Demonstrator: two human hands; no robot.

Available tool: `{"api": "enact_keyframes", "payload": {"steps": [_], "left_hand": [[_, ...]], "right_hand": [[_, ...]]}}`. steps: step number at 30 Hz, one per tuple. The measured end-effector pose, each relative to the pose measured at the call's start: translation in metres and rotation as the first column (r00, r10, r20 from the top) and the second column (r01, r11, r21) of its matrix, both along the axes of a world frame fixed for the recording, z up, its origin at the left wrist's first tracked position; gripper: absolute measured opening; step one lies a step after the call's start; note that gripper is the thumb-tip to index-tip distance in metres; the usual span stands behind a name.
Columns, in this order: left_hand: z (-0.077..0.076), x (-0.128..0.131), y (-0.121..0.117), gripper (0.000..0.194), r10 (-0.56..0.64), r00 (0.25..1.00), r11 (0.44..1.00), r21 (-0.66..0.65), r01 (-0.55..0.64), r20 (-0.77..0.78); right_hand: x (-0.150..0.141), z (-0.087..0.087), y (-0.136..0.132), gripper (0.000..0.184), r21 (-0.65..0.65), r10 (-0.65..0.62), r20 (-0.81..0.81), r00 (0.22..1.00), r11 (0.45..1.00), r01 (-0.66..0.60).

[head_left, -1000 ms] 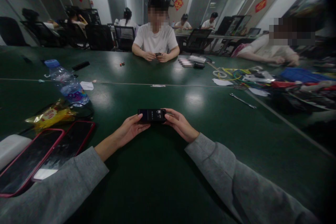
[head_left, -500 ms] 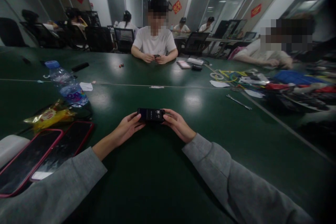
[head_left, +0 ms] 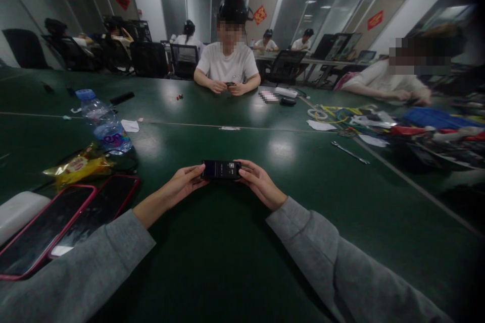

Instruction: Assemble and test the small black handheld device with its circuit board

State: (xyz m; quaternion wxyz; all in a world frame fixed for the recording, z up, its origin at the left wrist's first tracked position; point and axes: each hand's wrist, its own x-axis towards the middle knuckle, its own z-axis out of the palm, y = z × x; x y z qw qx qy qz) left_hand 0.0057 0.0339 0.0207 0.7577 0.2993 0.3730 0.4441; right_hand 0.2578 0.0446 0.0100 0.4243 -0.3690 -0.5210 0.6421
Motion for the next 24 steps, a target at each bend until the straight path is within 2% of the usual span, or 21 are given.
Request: {"api": "enact_keyframes", "payload": {"steps": [8,11,24], "left_hand": [[-0.0003,-0.0007,-0.0003,0.033,-0.02,1.0,1.0,0.02,0.02,-0.017],[-0.0021,0.001,0.0004,0.032,0.009,0.999,1.0,0.026,-0.008,-0.041],[-0.0082,0.0015,0.0008,0.035,0.037,0.999,0.997,0.067,-0.038,0.018]], "right_hand": [[-0.0005,0.0024,0.0004,0.04,-0.022,0.022,-0.021,1.0,1.0,-0.023],[-0.001,0.0036,0.0003,0.041,-0.036,0.012,-0.024,1.0,0.999,-0.012],[-0.0028,0.0041,-0.0001,0.039,-0.028,-0.022,-0.038,0.999,0.999,0.021]]}}
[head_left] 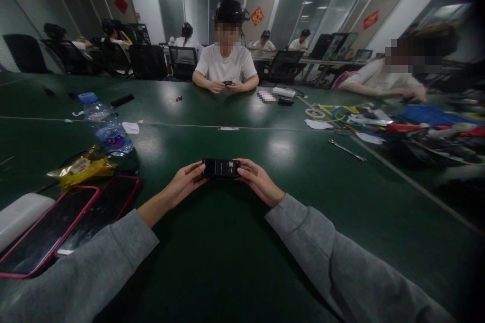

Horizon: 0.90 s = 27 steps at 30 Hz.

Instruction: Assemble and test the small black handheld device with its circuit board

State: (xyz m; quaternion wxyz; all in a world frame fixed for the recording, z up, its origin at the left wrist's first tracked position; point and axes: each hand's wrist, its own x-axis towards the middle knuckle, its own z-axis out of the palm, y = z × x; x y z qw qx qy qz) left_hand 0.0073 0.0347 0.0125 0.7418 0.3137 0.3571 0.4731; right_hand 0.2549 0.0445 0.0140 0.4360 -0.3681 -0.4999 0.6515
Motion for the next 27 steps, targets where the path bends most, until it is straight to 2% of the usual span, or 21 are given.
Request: {"api": "enact_keyframes", "payload": {"steps": [4,8,13,19,27], "left_hand": [[0.0,0.0,-0.002,0.042,-0.025,1.0,0.999,0.04,0.025,-0.006],[0.007,0.0,-0.005,0.041,-0.083,0.997,0.997,-0.007,0.083,-0.009],[0.006,-0.002,-0.003,0.035,-0.135,0.986,0.99,-0.02,0.138,0.099],[-0.001,-0.001,0.0,0.036,-0.126,0.975,0.983,-0.11,0.148,0.181],[0.01,0.007,-0.005,0.045,-0.136,0.978,0.979,-0.13,0.158,0.16]], "right_hand": [[0.0,-0.001,0.0,0.038,0.004,0.002,-0.01,1.0,1.0,-0.002],[0.001,-0.004,0.001,0.037,0.007,0.013,-0.013,1.0,1.0,-0.013],[0.002,-0.002,0.0,0.037,-0.007,0.016,-0.02,1.0,1.0,-0.016],[-0.001,0.0,-0.001,0.037,-0.004,0.02,0.009,1.0,1.0,-0.02],[-0.001,-0.005,0.001,0.036,0.037,0.041,0.058,0.998,0.998,-0.043]]}}
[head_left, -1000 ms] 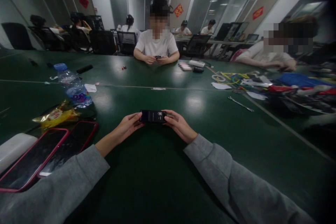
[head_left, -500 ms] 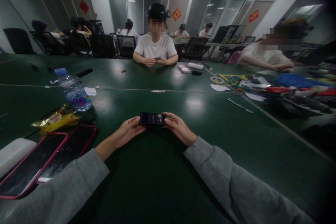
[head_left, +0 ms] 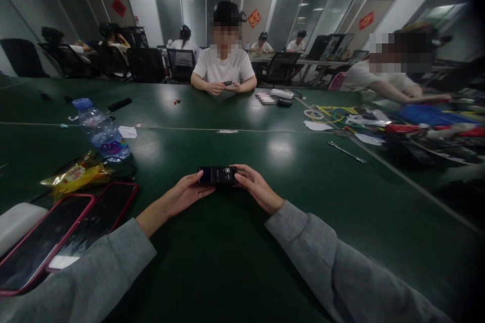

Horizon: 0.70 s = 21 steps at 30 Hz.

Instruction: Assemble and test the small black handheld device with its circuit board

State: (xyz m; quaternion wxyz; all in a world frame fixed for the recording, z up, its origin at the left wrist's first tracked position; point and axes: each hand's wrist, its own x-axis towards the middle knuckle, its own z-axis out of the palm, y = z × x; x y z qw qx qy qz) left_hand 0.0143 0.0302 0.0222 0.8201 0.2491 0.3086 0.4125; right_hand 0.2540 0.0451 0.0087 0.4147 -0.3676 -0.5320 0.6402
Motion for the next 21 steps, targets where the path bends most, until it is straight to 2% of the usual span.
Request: {"api": "enact_keyframes", "payload": {"steps": [10,21], "left_hand": [[-0.0029,-0.0021,0.0,0.037,-0.002,1.0,0.999,0.033,0.002,-0.015],[-0.0047,-0.0025,0.0,0.037,0.002,1.0,0.998,0.066,-0.001,-0.018]], "right_hand": [[0.0007,-0.0003,0.0011,0.036,0.011,0.031,0.01,0.999,0.999,-0.031],[0.0007,0.0025,-0.0012,0.037,0.005,0.043,-0.01,0.999,0.999,-0.043]]}}
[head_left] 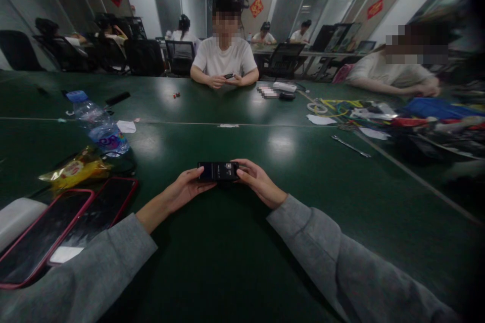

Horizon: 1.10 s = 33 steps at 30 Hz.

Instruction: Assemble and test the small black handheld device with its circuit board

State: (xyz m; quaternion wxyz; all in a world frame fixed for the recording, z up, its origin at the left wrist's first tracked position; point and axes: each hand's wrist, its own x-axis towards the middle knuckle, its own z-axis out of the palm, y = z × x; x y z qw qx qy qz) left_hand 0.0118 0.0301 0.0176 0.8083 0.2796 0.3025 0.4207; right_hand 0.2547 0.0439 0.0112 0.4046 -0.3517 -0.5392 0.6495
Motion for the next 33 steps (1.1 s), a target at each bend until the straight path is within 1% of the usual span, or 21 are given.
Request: {"api": "enact_keyframes", "payload": {"steps": [8,11,14,16,19,22,28,33], "left_hand": [[-0.006,-0.002,0.004,0.039,-0.012,0.999,1.0,-0.011,0.012,0.031],[-0.006,-0.002,0.003,0.038,-0.015,0.999,1.0,-0.017,0.016,0.03],[-0.003,-0.002,0.002,0.037,0.0,1.0,1.0,-0.029,0.001,0.026],[-0.001,-0.001,0.001,0.035,0.005,1.0,0.999,-0.032,-0.005,0.013],[0.001,-0.001,0.0,0.035,-0.009,1.0,1.0,-0.011,0.009,-0.019],[0.002,-0.001,0.0,0.037,-0.03,0.999,1.0,0.008,0.03,-0.035],[0.001,0.0,0.001,0.038,-0.029,0.999,0.999,-0.034,0.028,-0.03],[-0.005,-0.002,0.005,0.045,-0.061,0.998,0.997,-0.035,0.061,0.014]], "right_hand": [[0.001,0.0,0.002,0.038,-0.017,0.006,0.003,1.0,1.0,-0.006],[0.0,-0.001,0.003,0.043,0.007,0.028,0.026,0.999,1.0,-0.028],[-0.002,-0.001,0.001,0.06,0.124,0.029,0.078,0.996,0.992,-0.039],[-0.005,-0.001,-0.002,0.066,0.238,-0.014,0.147,0.989,0.971,-0.022],[-0.008,0.0,-0.007,0.059,0.367,-0.094,0.26,0.961,0.93,-0.009],[-0.009,0.0,-0.01,0.054,0.427,-0.129,0.303,0.944,0.904,-0.014],[-0.008,-0.004,-0.009,0.048,0.469,-0.161,0.341,0.926,0.883,-0.019],[-0.009,-0.008,-0.006,0.048,0.473,-0.198,0.276,0.941,0.88,0.046]]}}
